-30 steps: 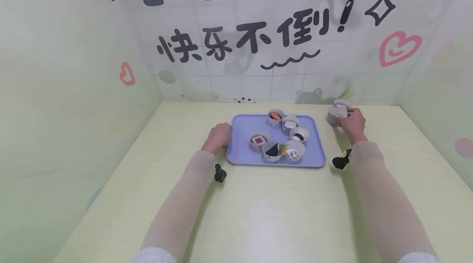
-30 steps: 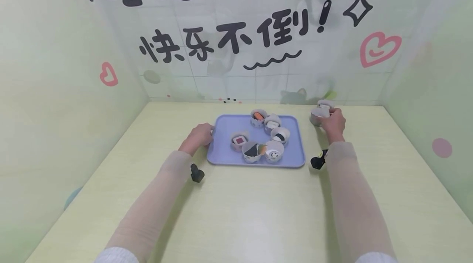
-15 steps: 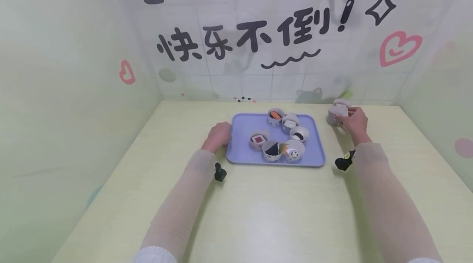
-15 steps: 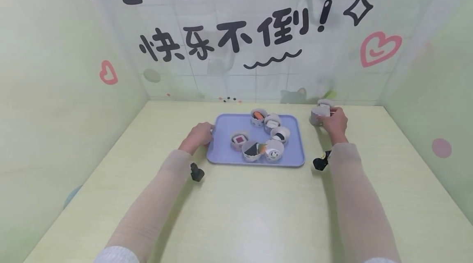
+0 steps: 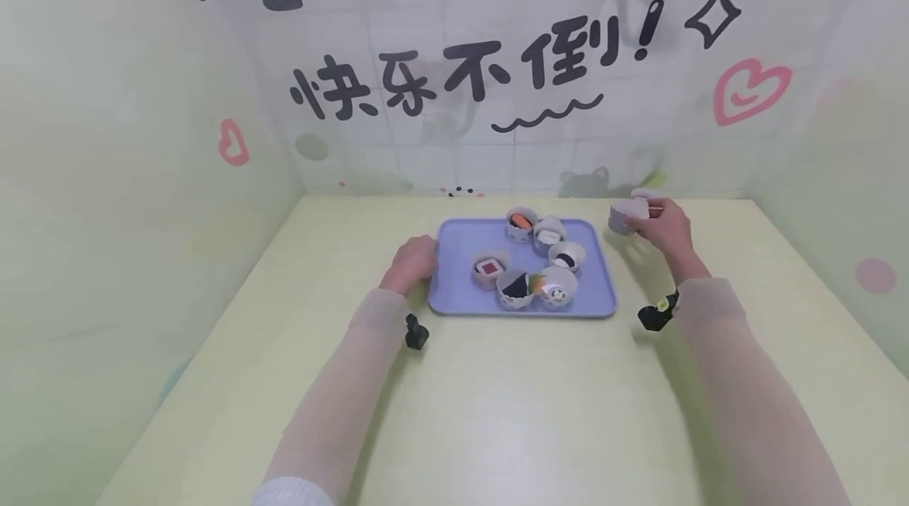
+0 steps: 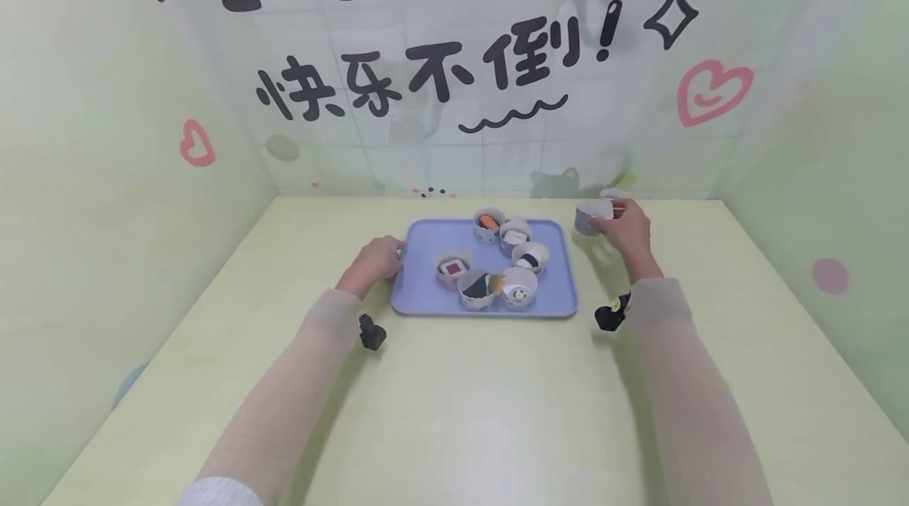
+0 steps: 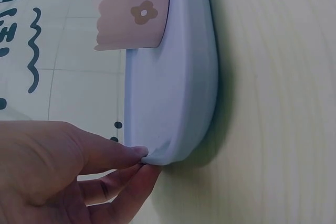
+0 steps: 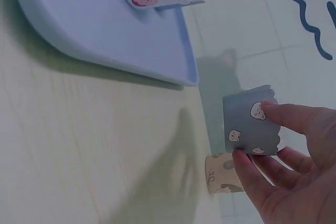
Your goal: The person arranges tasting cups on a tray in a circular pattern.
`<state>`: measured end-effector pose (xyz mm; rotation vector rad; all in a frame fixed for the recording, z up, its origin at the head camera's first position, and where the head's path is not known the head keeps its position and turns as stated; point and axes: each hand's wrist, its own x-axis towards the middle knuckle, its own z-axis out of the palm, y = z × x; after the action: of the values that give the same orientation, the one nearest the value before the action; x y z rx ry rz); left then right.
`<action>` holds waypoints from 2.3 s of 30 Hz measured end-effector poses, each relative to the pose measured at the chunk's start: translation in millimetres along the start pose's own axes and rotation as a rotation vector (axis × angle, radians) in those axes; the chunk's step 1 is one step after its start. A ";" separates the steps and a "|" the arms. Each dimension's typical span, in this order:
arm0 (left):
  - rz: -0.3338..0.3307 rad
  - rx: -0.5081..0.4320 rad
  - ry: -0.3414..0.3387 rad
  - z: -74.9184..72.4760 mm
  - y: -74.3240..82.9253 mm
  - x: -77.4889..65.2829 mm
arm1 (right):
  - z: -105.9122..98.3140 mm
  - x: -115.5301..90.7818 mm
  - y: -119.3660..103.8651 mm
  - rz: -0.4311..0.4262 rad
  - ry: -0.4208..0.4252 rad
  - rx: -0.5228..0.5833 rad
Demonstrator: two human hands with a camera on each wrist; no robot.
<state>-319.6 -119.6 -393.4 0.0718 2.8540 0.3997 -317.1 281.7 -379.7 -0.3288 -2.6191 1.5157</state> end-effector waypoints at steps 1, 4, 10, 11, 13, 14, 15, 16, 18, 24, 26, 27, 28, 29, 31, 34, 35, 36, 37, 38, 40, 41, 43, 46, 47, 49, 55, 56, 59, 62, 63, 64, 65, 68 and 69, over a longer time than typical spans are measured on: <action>-0.004 -0.005 -0.003 0.7 -1.3 -0.5 | 1.9 -1.9 -2.9 -0.005 -0.018 0.009; -0.004 -0.001 -0.006 3.0 -4.5 -1.1 | 6.9 -6.9 -10.2 -0.025 -0.046 0.016; -0.002 0.002 -0.003 5.5 -6.4 0.2 | 15.9 -12.7 -22.6 -0.065 -0.076 -0.010; -0.003 0.001 -0.002 5.5 -6.2 0.5 | 17.7 -13.4 -24.8 -0.071 -0.085 -0.011; -0.004 -0.002 -0.002 5.1 -5.7 0.7 | 21.4 -15.1 -28.9 -0.097 -0.103 -0.023; -0.005 -0.003 -0.001 4.7 -5.3 0.6 | 23.2 -16.0 -30.6 -0.113 -0.113 -0.030; -0.005 -0.002 0.000 4.3 -4.8 0.5 | 25.3 -17.0 -32.2 -0.127 -0.121 -0.033; -0.004 -0.002 0.000 3.9 -4.3 0.4 | 27.5 -17.7 -33.3 -0.141 -0.129 -0.036; -0.004 -0.010 0.000 2.9 -3.4 0.1 | 31.9 -19.7 -35.9 -0.162 -0.141 -0.041; 0.002 -0.026 -0.003 0.5 -1.7 -0.2 | 44.7 -25.5 -45.8 -0.170 -0.177 -0.041; 0.003 -0.018 -0.003 -0.2 -1.5 -0.2 | 48.9 -27.3 -49.1 -0.174 -0.181 -0.063; 0.003 -0.015 0.000 -0.7 -1.4 -0.2 | 50.8 -27.7 -50.3 -0.179 -0.181 -0.077; 0.003 -0.012 0.001 -1.0 -1.2 -0.3 | 52.8 -28.3 -51.6 -0.186 -0.182 -0.087; 0.003 -0.009 0.002 -1.3 -1.1 -0.4 | 54.9 -28.9 -52.9 -0.190 -0.184 -0.088; 0.004 -0.008 0.002 -1.5 -1.0 -0.5 | 58.7 -29.9 -54.7 -0.199 -0.189 -0.088; 0.005 -0.018 -0.002 -1.3 -0.6 -0.9 | 64.6 -31.0 -57.4 -0.201 -0.203 -0.086; 0.005 -0.021 -0.003 -1.3 -0.6 -1.1 | 66.7 -31.2 -58.2 -0.197 -0.210 -0.083; 0.005 -0.024 -0.002 -1.2 -0.5 -1.3 | 68.8 -31.4 -59.5 -0.196 -0.217 -0.083; 0.005 -0.019 -0.002 -1.1 -0.4 -1.5 | 70.9 -31.7 -60.9 -0.195 -0.226 -0.080; 0.006 -0.013 0.000 -0.9 -0.5 -1.5 | 73.0 -32.0 -62.4 -0.197 -0.234 -0.080; 0.007 -0.003 0.006 -0.6 -0.8 -1.0 | 77.1 -32.3 -65.2 -0.203 -0.251 -0.079; 0.008 0.004 0.009 -0.5 -0.9 -0.8 | 79.2 -32.5 -66.6 -0.206 -0.260 -0.080; 0.010 0.013 0.012 -0.2 -1.2 0.0 | 83.5 -32.3 -69.0 -0.211 -0.278 -0.083; 0.006 0.007 0.010 0.0 -1.5 1.3 | 90.4 -31.7 -73.0 -0.215 -0.291 -0.096; 0.005 0.006 0.010 0.1 -1.6 1.7 | 92.8 -31.8 -74.7 -0.215 -0.292 -0.097; 0.005 0.001 0.011 0.5 -1.8 2.6 | 97.6 -32.2 -78.4 -0.215 -0.289 -0.105; 0.010 -0.017 0.009 2.8 -1.8 3.7 | 114.4 -36.3 -89.8 -0.187 -0.314 -0.121; 0.011 -0.017 0.008 3.3 -1.6 3.9 | 117.5 -36.4 -90.7 -0.186 -0.320 -0.122; 0.021 -0.018 0.007 4.3 -0.9 4.0 | 125.8 -36.8 -93.4 -0.198 -0.330 -0.132; 0.029 -0.013 0.009 4.2 -0.3 4.3 | 132.9 -36.0 -95.7 -0.221 -0.332 -0.160; 0.030 -0.013 0.011 3.9 -0.3 4.3 | 135.1 -35.9 -96.9 -0.224 -0.334 -0.175; 0.030 -0.014 0.012 3.6 -0.3 4.4 | 137.5 -35.5 -98.0 -0.225 -0.335 -0.188; 0.031 -0.013 0.015 3.1 -0.4 4.6 | 139.5 -35.4 -99.1 -0.226 -0.336 -0.195; 0.022 -0.012 0.024 0.5 -0.7 3.4 | 146.3 -34.6 -102.7 -0.221 -0.341 -0.218; 0.018 -0.010 0.025 -0.2 -1.0 2.8 | 148.6 -34.3 -103.7 -0.221 -0.346 -0.220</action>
<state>-322.3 -120.4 -394.2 0.0912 2.8779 0.4214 -326.4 98.2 -363.5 0.2261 -2.9696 1.3157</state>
